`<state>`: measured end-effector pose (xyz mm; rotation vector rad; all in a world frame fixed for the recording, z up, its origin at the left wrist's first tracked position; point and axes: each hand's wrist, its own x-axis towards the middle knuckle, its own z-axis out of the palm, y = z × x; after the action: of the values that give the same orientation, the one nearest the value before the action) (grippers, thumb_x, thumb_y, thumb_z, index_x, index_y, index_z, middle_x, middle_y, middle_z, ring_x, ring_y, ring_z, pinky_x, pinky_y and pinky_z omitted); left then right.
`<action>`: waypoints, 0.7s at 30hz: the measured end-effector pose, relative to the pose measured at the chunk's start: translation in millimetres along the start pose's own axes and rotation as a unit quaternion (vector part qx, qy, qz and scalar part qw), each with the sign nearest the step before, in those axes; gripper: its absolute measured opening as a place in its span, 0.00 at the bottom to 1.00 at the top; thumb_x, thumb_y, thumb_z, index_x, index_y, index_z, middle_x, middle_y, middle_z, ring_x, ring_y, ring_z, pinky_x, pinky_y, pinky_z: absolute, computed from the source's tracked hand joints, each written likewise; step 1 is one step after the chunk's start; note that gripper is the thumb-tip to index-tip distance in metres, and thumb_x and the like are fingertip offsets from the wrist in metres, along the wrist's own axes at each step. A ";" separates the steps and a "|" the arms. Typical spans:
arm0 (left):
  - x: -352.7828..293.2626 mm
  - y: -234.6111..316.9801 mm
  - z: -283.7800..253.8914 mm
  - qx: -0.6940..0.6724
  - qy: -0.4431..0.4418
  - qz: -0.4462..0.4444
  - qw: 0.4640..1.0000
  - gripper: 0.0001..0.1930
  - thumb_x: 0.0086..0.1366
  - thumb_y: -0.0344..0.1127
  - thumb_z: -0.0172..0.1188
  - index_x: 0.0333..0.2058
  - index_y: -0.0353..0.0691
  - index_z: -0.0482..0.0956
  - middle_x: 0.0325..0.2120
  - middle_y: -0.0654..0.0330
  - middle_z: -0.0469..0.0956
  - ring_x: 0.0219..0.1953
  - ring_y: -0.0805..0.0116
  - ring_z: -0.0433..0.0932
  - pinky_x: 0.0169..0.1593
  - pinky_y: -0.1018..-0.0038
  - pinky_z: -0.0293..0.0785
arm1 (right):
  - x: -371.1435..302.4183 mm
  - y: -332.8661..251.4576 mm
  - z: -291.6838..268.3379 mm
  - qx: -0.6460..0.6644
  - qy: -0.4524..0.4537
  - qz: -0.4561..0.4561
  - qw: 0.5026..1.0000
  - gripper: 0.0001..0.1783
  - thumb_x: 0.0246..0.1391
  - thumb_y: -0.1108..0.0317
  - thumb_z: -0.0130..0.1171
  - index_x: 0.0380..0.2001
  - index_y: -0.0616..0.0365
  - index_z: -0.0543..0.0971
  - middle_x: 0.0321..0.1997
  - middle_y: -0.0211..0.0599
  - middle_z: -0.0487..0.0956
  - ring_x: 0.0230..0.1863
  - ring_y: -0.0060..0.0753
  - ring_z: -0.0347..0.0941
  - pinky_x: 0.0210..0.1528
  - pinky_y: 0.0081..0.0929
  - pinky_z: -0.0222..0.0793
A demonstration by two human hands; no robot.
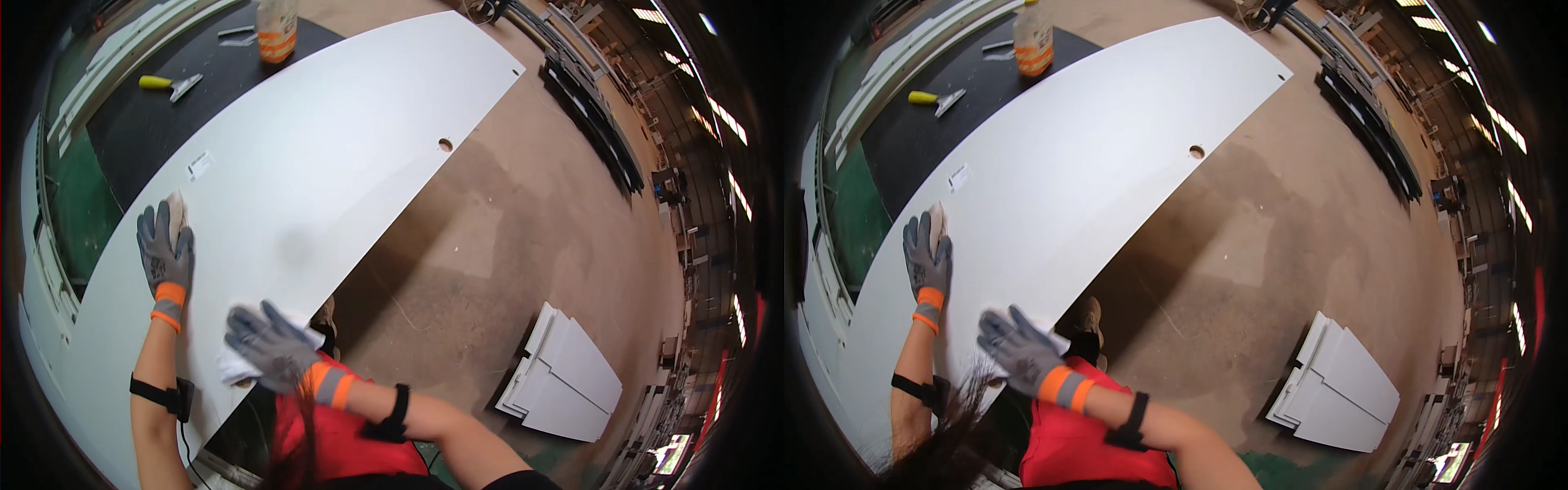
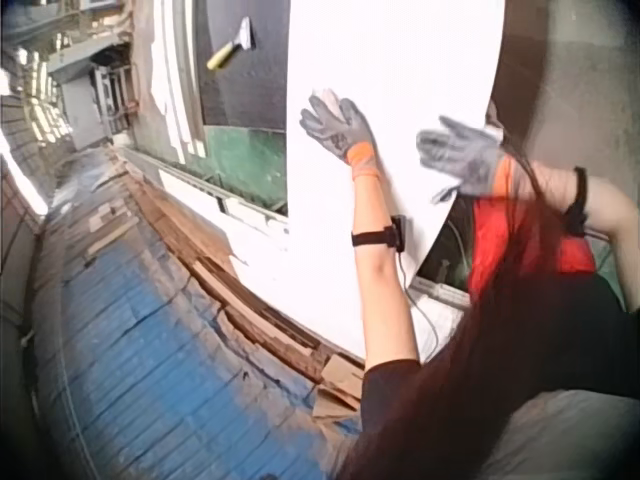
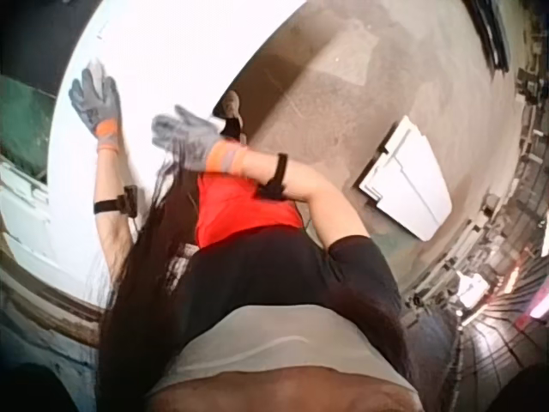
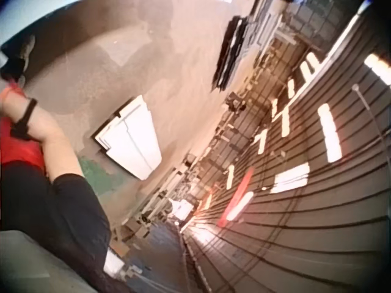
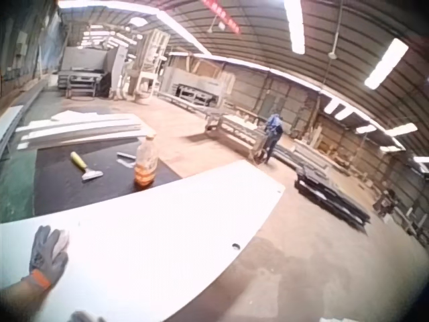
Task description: Wiping down and scraping white furniture panels on a factory table.
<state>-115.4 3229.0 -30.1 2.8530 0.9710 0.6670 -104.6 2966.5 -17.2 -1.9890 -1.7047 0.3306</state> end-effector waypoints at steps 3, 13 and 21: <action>0.4 -5.4 0.1 -0.002 0.003 0.002 1.000 0.31 0.62 0.38 0.58 0.64 0.45 0.62 0.63 0.46 0.59 0.66 0.46 0.56 0.68 0.58 0.54 | 9.7 -1.9 -1.0 0.122 0.013 0.002 0.992 0.37 0.44 0.63 0.56 0.61 0.57 0.66 0.70 0.43 0.60 0.75 0.41 0.44 0.74 0.53 0.30; 2.9 10.3 -6.7 -0.032 -0.027 -0.052 0.998 0.29 0.61 0.32 0.55 0.62 0.38 0.63 0.63 0.45 0.59 0.67 0.46 0.55 0.68 0.58 0.50 | 39.0 158.6 -105.4 -0.067 0.009 0.146 0.987 0.37 0.52 0.45 0.57 0.61 0.52 0.68 0.67 0.37 0.65 0.73 0.37 0.50 0.71 0.56 0.38; 46.2 -18.4 -11.9 -0.120 -0.006 -0.089 0.989 0.26 0.63 0.30 0.53 0.61 0.35 0.65 0.58 0.49 0.68 0.61 0.48 0.65 0.64 0.59 0.59 | 21.3 384.8 -249.4 -0.251 0.216 0.296 0.896 0.23 0.54 0.55 0.57 0.51 0.55 0.75 0.53 0.47 0.75 0.56 0.53 0.68 0.62 0.47 0.56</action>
<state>-98.1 3270.1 -5.1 2.5249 1.0486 0.6970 349.1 2898.4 -0.7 -2.6827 -0.9284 -0.3847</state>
